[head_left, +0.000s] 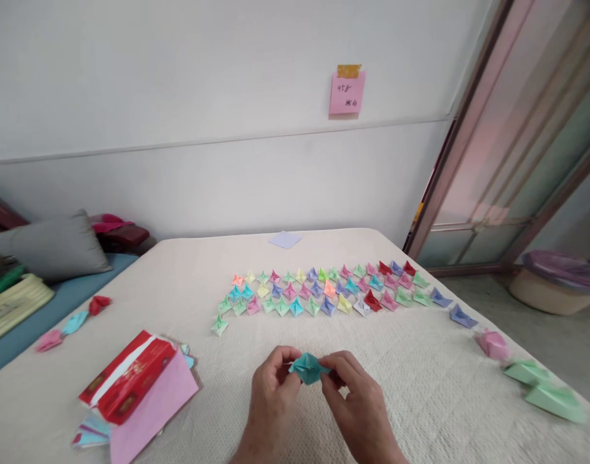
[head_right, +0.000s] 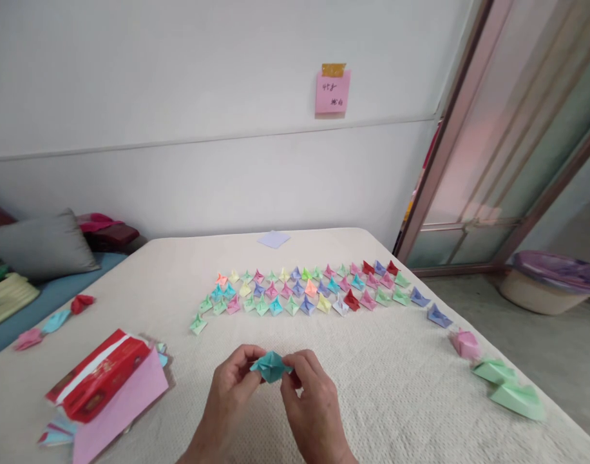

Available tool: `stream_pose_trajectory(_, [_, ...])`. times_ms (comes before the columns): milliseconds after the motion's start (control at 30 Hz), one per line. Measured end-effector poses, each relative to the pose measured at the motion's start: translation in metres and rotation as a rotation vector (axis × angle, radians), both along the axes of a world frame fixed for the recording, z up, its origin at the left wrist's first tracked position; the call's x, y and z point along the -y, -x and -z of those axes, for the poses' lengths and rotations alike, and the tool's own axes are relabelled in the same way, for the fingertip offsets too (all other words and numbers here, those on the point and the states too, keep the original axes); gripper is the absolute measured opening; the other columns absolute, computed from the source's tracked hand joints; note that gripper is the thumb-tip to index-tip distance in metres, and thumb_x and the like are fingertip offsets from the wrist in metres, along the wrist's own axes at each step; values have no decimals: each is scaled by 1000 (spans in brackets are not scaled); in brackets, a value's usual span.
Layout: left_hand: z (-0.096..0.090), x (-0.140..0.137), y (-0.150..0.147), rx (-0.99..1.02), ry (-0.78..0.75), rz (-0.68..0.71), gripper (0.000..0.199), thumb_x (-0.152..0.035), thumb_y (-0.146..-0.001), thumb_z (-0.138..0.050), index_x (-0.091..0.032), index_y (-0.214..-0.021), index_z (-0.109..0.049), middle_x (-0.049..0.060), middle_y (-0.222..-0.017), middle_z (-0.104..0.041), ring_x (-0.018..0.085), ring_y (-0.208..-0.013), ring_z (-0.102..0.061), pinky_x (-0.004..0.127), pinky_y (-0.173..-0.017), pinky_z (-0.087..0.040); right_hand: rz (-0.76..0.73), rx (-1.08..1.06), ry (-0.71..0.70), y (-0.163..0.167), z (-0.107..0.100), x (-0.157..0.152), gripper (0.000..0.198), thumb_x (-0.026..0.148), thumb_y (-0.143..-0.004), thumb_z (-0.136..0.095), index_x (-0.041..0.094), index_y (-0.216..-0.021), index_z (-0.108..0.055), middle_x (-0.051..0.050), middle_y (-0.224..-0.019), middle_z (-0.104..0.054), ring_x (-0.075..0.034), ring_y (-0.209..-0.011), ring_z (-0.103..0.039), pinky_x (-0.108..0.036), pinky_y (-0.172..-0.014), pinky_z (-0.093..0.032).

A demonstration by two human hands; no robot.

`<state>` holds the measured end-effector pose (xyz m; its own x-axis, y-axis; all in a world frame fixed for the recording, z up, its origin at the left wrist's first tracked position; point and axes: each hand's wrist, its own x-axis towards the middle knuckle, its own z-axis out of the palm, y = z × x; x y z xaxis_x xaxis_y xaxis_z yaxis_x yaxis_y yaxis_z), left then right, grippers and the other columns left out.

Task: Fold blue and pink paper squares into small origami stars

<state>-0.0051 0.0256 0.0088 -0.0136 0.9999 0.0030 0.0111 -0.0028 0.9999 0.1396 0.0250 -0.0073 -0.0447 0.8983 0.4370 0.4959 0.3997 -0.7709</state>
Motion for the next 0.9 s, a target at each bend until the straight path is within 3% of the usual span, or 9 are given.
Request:
stream_pose_trajectory(167, [1,-4,3,-59,-16,-29,14,-13,-74,-51,-17,-86,-59,3,-77,-67,19,-73,-60,28,-66,-46,-79,94,21,1,3,3,16,11,-82,-47,19,-84,-61,-3,-77,-60,-15,-62,-59,-27,-57,-47])
stream_pose_trajectory(433, [5,-5,2,-122,-14,-125,18,-11,-73,-50,-18,-88,-58,1,-79,-64,17,-72,-57,25,-63,-45,-107,230,-219,8,10,9,23,10,-88,-41,19,-84,-62,-4,-73,-60,-15,-61,-60,-23,-55,-48])
stream_pose_trajectory(667, [7,-8,1,-109,29,-160,23,-10,-67,-53,-17,-88,-59,4,-87,-64,19,-80,-59,26,-66,-46,-99,320,-318,9,10,11,25,11,-91,-39,19,-84,-62,-3,-69,-60,-13,-56,-59,-21,-52,-45])
stream_pose_trajectory(800, [10,-9,3,-116,79,-113,28,-10,-65,-55,-16,-93,-59,7,-90,-65,21,-82,-60,29,-69,-47,-96,359,-297,7,12,9,27,12,-91,-39,19,-79,-62,-2,-65,-58,-12,-52,-57,-21,-50,-42])
stream_pose_trajectory(900, [10,-12,7,-3,130,-26,42,-7,-60,-55,-14,-102,-57,10,-96,-66,24,-90,-61,30,-73,-47,-70,387,-263,5,14,5,29,11,-91,-37,18,-74,-61,-2,-63,-58,-13,-50,-56,-22,-48,-39])
